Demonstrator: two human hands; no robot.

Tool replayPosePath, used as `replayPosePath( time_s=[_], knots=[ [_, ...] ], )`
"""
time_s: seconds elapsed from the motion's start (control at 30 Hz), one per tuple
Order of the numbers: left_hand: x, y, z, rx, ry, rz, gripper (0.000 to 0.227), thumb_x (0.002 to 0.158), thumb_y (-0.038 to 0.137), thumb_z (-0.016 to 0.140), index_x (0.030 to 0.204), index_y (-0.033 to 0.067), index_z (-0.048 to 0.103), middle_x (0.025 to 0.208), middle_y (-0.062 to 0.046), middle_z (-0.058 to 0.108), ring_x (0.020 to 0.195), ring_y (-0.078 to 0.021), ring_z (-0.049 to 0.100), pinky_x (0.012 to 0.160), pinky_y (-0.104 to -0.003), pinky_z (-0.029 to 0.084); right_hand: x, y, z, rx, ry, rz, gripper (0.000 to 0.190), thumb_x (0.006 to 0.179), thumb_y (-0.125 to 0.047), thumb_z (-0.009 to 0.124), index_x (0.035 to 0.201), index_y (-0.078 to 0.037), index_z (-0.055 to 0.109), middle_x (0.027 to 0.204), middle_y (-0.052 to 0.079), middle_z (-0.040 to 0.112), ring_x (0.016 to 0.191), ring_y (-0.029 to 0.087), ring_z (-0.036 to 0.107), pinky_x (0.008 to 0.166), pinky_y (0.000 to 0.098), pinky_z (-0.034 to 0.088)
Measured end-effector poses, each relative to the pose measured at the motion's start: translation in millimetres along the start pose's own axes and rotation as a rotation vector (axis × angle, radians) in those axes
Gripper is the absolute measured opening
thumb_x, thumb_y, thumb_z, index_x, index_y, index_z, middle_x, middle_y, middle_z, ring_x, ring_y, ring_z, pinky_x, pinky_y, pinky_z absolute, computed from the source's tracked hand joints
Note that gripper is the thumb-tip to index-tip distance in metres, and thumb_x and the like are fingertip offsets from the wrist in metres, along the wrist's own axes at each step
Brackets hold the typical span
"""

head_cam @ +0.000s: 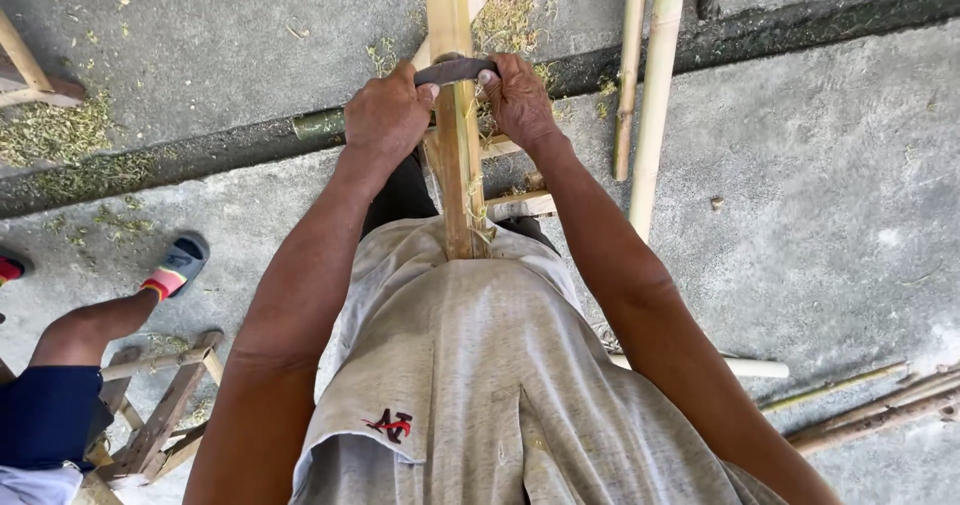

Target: Scraping the outer layer of a bamboo pole using a curved blade.

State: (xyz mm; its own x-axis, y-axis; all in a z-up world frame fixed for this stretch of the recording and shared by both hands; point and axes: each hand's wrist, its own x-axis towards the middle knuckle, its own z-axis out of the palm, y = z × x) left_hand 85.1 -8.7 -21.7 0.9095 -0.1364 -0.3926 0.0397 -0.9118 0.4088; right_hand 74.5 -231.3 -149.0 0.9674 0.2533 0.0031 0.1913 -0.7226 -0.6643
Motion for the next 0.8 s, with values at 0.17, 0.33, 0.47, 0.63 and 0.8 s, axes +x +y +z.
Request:
replayPosePath(
  time_s=[0.17,0.33,0.47,0.63,0.8],
  knots=[
    [-68,21,-13,-0.014,-0.308,-0.088,0.04,0.106,0.041,0.046,0.12,0.006,0.06,0.078,-0.016,0.071,0.068,-0.0324,0.072,0.067,-0.051,0.057,-81,-39,-16,0.074,-0.231,0.264,0.038,0.114,-0.036,0.035,0.122,-0.006,0.058,0.096,0.014,0.061,0.087,0.03,0.062,0.083,0.0485,0.053],
    [-93,15,0,-0.049,-0.285,-0.098,0.04,0.104,0.044,0.053,0.112,0.0067,0.063,0.081,-0.021,0.073,0.079,-0.0383,0.073,0.079,-0.052,0.057,-99,-58,-30,0.126,-0.115,0.161,0.04,0.11,-0.038,0.041,0.12,-0.003,0.058,0.103,0.02,0.064,0.096,0.036,0.064,0.086,0.0525,0.053],
    [-42,-6,7,0.016,-0.102,-0.021,0.037,0.103,0.041,0.058,0.11,0.0053,0.063,0.086,-0.021,0.071,0.082,-0.0417,0.071,0.074,-0.057,0.054,-32,-33,-16,0.04,-0.041,0.066,0.04,0.114,-0.039,0.038,0.119,-0.004,0.058,0.1,0.019,0.063,0.091,0.034,0.061,0.082,0.0498,0.051],
    [-25,-5,-1,-0.028,-0.079,-0.044,0.038,0.104,0.042,0.054,0.108,0.0059,0.063,0.079,-0.016,0.071,0.078,-0.0343,0.071,0.074,-0.057,0.053,-12,-21,-2,0.034,-0.104,0.152,0.045,0.114,-0.044,0.034,0.112,-0.006,0.058,0.089,0.013,0.06,0.086,0.026,0.059,0.081,0.045,0.052],
    [-46,-17,16,0.012,-0.043,0.061,0.042,0.099,0.044,0.061,0.112,0.0045,0.063,0.075,-0.015,0.066,0.075,-0.0349,0.068,0.075,-0.056,0.053,-54,-49,-24,0.087,-0.149,0.095,0.053,0.107,-0.048,0.031,0.122,-0.006,0.06,0.094,0.014,0.06,0.088,0.028,0.06,0.082,0.0465,0.05]
  ],
)
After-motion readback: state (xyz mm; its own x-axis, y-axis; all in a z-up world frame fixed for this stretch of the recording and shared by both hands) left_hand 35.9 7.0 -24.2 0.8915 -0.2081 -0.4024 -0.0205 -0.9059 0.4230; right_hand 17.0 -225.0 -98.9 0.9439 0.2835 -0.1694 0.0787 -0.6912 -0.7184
